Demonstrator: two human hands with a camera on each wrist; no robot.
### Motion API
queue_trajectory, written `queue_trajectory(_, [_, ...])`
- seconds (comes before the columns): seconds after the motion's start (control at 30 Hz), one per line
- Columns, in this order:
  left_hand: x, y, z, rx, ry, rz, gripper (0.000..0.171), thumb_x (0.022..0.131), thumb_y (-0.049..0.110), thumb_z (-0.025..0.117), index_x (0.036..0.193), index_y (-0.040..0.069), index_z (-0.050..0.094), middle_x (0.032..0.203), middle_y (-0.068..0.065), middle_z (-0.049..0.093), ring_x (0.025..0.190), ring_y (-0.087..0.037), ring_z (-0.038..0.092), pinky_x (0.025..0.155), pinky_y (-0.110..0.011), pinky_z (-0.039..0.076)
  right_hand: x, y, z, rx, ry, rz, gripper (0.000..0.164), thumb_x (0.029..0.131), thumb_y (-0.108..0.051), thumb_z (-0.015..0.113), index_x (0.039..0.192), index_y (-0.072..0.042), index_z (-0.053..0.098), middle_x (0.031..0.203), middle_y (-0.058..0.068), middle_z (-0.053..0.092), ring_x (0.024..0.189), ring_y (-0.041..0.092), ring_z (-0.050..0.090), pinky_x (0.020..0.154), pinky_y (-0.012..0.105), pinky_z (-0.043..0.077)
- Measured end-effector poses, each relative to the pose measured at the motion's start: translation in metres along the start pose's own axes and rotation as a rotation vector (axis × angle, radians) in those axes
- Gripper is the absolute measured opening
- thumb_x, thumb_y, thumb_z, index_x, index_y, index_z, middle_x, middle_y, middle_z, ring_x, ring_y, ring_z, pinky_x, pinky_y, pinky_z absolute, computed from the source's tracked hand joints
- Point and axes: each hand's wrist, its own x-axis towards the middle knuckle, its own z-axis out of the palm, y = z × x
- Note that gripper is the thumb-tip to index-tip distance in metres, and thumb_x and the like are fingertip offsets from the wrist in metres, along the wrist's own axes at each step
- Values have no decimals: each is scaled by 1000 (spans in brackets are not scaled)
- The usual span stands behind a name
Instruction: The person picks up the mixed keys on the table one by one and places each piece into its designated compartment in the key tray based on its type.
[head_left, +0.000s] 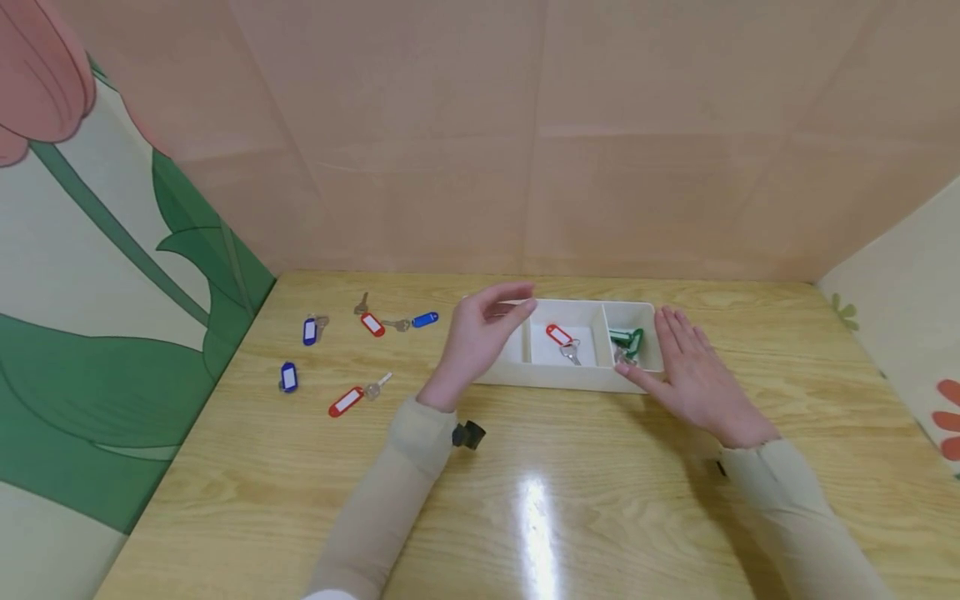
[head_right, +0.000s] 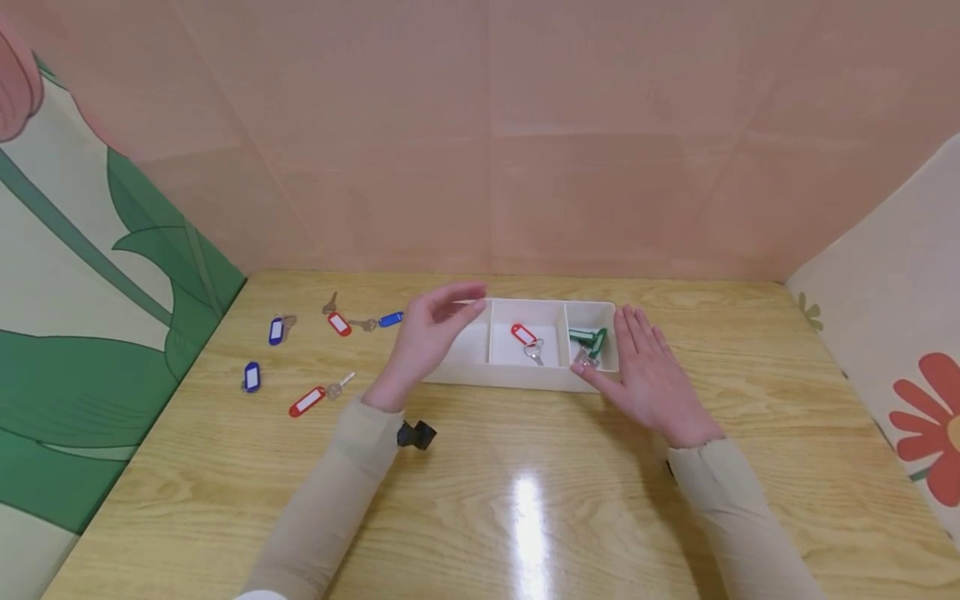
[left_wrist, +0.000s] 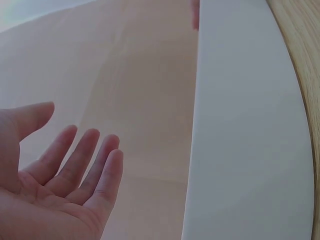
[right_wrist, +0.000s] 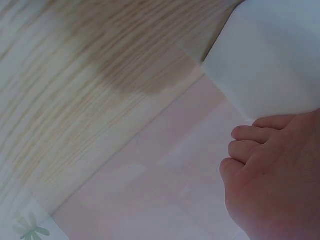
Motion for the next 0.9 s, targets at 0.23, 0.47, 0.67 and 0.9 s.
queue_trajectory(0.23, [-4,-1,-7,4,21,-8,29,99,24,71,125,13,72,118,3,71,104,-13,68,93,-27,54,0,-1,-1,1,-5,3,105,99,-64,51,160,-2,-8,167,22,-6,152,35,-10,121,51,-6])
queue_trajectory(0.47, [-8,-5,-15,33,37,-7,29,99,27,71,124,13,72,120,3,71,105,-11,68,93,-27,54,0,-1,-1,3,-19,13,105,99,-65,50,160,-2,-8,167,20,-9,152,33,-13,121,51,-7])
queue_trajectory(0.67, [-11,-8,-21,51,45,-17,29,99,27,71,124,13,72,120,2,71,105,-12,67,93,-28,54,0,-1,-2,5,-15,15,105,99,-65,50,160,-2,-8,167,21,-8,152,32,-14,121,51,-7])
queue_trajectory(0.9, [-16,-9,-32,65,61,-28,29,98,27,72,124,13,73,119,1,72,106,-13,67,94,-29,54,0,-1,-2,4,-12,5,105,99,-64,51,160,-1,-8,167,22,-7,152,38,-8,121,51,-6])
